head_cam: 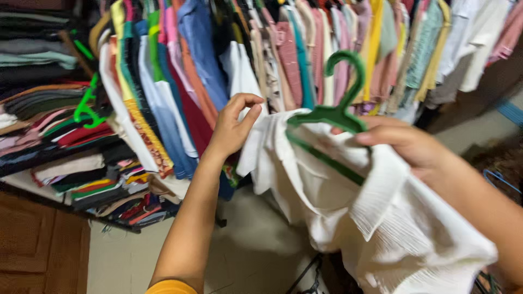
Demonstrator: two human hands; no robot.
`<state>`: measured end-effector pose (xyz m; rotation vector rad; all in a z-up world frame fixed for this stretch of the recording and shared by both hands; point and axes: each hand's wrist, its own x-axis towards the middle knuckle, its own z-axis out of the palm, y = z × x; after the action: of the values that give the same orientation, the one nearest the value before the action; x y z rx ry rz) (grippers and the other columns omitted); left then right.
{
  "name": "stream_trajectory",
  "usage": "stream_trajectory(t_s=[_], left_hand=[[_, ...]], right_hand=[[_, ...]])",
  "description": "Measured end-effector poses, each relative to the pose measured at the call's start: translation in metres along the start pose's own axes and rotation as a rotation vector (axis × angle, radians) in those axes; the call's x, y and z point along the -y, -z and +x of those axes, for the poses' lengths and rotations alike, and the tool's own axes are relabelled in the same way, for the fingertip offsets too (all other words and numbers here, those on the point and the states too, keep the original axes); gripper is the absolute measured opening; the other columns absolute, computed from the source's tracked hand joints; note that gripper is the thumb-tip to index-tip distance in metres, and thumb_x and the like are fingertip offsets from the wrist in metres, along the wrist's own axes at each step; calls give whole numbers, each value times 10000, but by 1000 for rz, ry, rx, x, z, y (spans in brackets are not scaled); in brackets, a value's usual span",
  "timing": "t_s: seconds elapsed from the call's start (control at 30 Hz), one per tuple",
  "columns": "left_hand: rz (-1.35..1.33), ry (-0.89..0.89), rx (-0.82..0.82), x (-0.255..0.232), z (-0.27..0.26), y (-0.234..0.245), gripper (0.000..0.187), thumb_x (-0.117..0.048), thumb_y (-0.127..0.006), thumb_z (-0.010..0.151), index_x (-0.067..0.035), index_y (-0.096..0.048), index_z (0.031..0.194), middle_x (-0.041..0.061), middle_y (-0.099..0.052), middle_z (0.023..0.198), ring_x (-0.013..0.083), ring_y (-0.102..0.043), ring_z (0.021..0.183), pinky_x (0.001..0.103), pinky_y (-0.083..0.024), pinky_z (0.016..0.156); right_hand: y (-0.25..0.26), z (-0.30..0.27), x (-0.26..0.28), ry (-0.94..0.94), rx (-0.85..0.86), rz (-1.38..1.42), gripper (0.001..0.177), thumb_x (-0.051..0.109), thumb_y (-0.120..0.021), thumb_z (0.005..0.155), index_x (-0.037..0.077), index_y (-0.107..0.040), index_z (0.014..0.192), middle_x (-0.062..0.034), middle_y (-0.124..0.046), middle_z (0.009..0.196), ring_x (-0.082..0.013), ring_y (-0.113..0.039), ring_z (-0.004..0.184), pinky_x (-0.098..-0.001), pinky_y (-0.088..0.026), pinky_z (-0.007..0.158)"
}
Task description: The person picks up various garments from a pile on a bed, places them onto hangers, and hangs them on a crowded clothing rack. The person handles shirts and tops one by one, using different colored hangers to organize the items.
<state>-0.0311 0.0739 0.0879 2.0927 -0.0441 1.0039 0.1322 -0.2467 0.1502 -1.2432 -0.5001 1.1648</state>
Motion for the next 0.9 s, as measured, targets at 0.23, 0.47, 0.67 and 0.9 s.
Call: stream_trajectory(t_s=[0.23, 0.47, 0.67, 0.9], left_hand=[[-88, -117, 173, 21, -2, -9, 285, -179, -616, 1061, -16, -650, 1292, 140, -660, 1286, 272, -617, 1236, 363, -465, 1088], [-137, -54, 254, 25, 8, -12, 262, -184, -619, 1055, -27, -671, 1258, 96, -669, 1225, 203, -636, 1212, 336, -478, 1083], [-271, 170, -170, 66, 11, 10, 421, -265, -622, 1031, -33, -581, 1380, 118, -640, 1334, 223, -602, 1256, 349, -452, 1099], [-531, 345, -364, 243, 70, 11, 557, -414, -479, 1078, -11, -512, 1461, 137, -554, 1474, 223, -500, 1380, 338, -346, 1182]], right_hand=[[19, 18, 22, 110, 200, -105, 560, 118, -707, 799, -102, -645, 1311, -178, -747, 1114, -174, -733, 836, -252, -580, 762], [15, 26, 0, 47, 282, -90, 666, 225, -779, 770, -81, -573, 1325, -126, -735, 1074, -153, -741, 869, -278, -604, 747], [23, 28, 25, 132, 385, 128, 619, 243, -759, 1002, -96, -549, 1476, -122, -708, 1018, -155, -704, 726, -257, -564, 602], [-14, 92, 59, 246, 248, 80, 503, 293, -728, 988, -38, -619, 1350, -91, -726, 975, -153, -700, 721, -275, -564, 623]])
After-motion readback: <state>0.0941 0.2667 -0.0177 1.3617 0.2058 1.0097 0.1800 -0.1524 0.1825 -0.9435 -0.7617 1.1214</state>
